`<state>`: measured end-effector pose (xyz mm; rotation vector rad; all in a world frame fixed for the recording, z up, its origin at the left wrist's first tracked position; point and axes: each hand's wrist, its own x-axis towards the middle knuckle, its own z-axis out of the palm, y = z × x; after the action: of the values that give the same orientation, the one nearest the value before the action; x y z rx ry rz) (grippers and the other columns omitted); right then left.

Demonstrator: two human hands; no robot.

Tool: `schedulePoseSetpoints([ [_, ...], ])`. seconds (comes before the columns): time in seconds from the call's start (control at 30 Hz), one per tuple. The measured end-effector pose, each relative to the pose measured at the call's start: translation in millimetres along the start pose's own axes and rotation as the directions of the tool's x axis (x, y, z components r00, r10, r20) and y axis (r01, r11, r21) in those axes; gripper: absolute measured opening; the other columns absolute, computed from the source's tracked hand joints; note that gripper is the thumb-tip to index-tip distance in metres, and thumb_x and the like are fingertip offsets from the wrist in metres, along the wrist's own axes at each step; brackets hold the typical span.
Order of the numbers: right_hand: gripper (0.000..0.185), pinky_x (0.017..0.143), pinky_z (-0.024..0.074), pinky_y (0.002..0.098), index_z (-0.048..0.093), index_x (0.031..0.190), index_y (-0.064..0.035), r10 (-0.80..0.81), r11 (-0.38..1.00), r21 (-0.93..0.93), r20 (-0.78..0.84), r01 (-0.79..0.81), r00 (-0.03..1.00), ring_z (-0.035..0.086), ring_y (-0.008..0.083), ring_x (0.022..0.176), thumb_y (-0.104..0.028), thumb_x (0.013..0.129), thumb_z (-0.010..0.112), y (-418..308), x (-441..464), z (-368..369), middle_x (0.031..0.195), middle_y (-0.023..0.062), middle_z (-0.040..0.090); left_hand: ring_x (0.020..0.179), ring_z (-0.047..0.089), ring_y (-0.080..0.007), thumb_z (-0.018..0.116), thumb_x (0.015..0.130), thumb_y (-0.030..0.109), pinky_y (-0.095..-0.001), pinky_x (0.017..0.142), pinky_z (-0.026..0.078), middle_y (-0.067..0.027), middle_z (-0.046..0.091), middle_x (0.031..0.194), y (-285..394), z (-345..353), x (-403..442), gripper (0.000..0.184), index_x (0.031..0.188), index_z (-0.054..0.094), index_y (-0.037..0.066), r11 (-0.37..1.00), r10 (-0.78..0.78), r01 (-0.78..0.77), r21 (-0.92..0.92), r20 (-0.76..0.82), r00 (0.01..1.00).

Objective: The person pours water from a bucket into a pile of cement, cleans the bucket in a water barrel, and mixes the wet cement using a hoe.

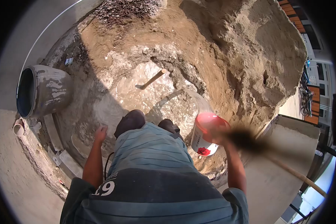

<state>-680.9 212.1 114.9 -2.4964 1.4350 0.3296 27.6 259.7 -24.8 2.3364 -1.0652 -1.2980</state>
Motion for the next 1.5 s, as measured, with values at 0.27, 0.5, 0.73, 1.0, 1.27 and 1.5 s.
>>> schedulePoseSetpoints([
  [0.27, 0.034, 0.063, 0.0484, 0.0467, 0.069, 0.092, -0.0107, -0.055, 0.998, -0.047, -0.183, 0.047, 0.982, 0.06, 0.0332, 0.068, -0.018, 0.059, 0.063, 13.8, 45.6, -59.4, 0.072, 0.0127, 0.06, 0.065, 0.056, -0.0159, 0.064, 0.089, 0.038, -0.033, 0.059, 0.045, -0.0064, 0.061, 0.077, -61.3, 13.6, -17.6, 0.038, 0.091, 0.066, 0.0, 0.96, -0.195, 0.208, -0.185, 0.088, 0.977],
  [0.5, 0.028, 0.062, 0.0483, 0.0488, 0.066, 0.086, -0.0077, -0.08, 0.992, -0.118, -0.25, 0.051, 0.965, 0.06, 0.0373, 0.068, -0.018, 0.06, 0.063, 16.2, 79.5, -98.8, 0.073, 0.0177, 0.06, 0.066, 0.058, -0.0165, 0.063, 0.09, 0.036, -0.0326, 0.061, 0.049, -0.0075, 0.062, 0.078, -60.2, 21.0, -19.2, 0.036, 0.096, 0.067, 0.0, 0.95, -0.149, 0.142, -0.279, -0.004, 0.989],
  [0.73, 0.018, 0.058, 0.0443, 0.0437, 0.058, 0.081, -0.0031, -0.32, 0.938, -0.269, -0.425, 0.219, 0.847, 0.056, 0.0326, 0.066, -0.012, 0.065, 0.06, 12.8, 107.9, -140.9, 0.073, 0.0149, 0.053, 0.082, 0.063, -0.0207, 0.062, 0.091, 0.034, -0.034, 0.07, 0.051, -0.0107, 0.067, 0.098, -39.6, 17.6, -19.9, 0.042, 0.114, 0.064, -0.001, 0.919, -0.188, 0.19, -0.346, 0.04, 0.981],
  [1.0, 0.025, 0.065, 0.0488, 0.0495, 0.066, 0.085, -0.003, -0.016, 0.999, -0.047, -0.068, 0.013, 0.998, 0.059, 0.0416, 0.072, -0.012, 0.064, 0.057, 20.3, 148.3, -179.2, 0.076, 0.0228, 0.06, 0.091, 0.063, -0.022, 0.062, 0.092, 0.033, -0.0345, 0.075, 0.053, -0.0127, 0.066, 0.108, -41.9, 15.7, -16.4, 0.045, 0.122, 0.061, -0.001, 0.916, -0.214, 0.222, -0.335, 0.061, 0.975],
  [1.27, 0.026, 0.074, 0.0528, 0.0514, 0.07, 0.076, -0.0052, 0.08, 0.997, -0.02, 0.067, -0.079, 0.995, 0.064, 0.0455, 0.08, -0.017, 0.061, 0.053, 16.5, 205.2, -232.5, 0.08, 0.0272, 0.065, 0.095, 0.063, -0.0213, 0.064, 0.092, 0.033, -0.0342, 0.076, 0.053, -0.0124, 0.065, 0.111, -29.1, 15.0, -27.8, 0.044, 0.122, 0.061, 0.001, 0.883, -0.289, 0.29, -0.37, 0.059, 0.956],
  [1.5, 0.028, 0.075, 0.0529, 0.051, 0.07, 0.078, -0.0044, 0.018, 0.995, -0.101, 0.238, 0.007, 0.971, 0.065, 0.0448, 0.081, -0.018, 0.061, 0.053, 7.7, 257.3, -265.1, 0.08, 0.0267, 0.065, 0.088, 0.065, -0.0211, 0.064, 0.092, 0.032, -0.0335, 0.073, 0.053, -0.0121, 0.067, 0.102, -59.1, 33.6, -36.2, 0.041, 0.117, 0.065, -0.001, 0.865, -0.284, 0.263, -0.427, 0.014, 0.959],
])
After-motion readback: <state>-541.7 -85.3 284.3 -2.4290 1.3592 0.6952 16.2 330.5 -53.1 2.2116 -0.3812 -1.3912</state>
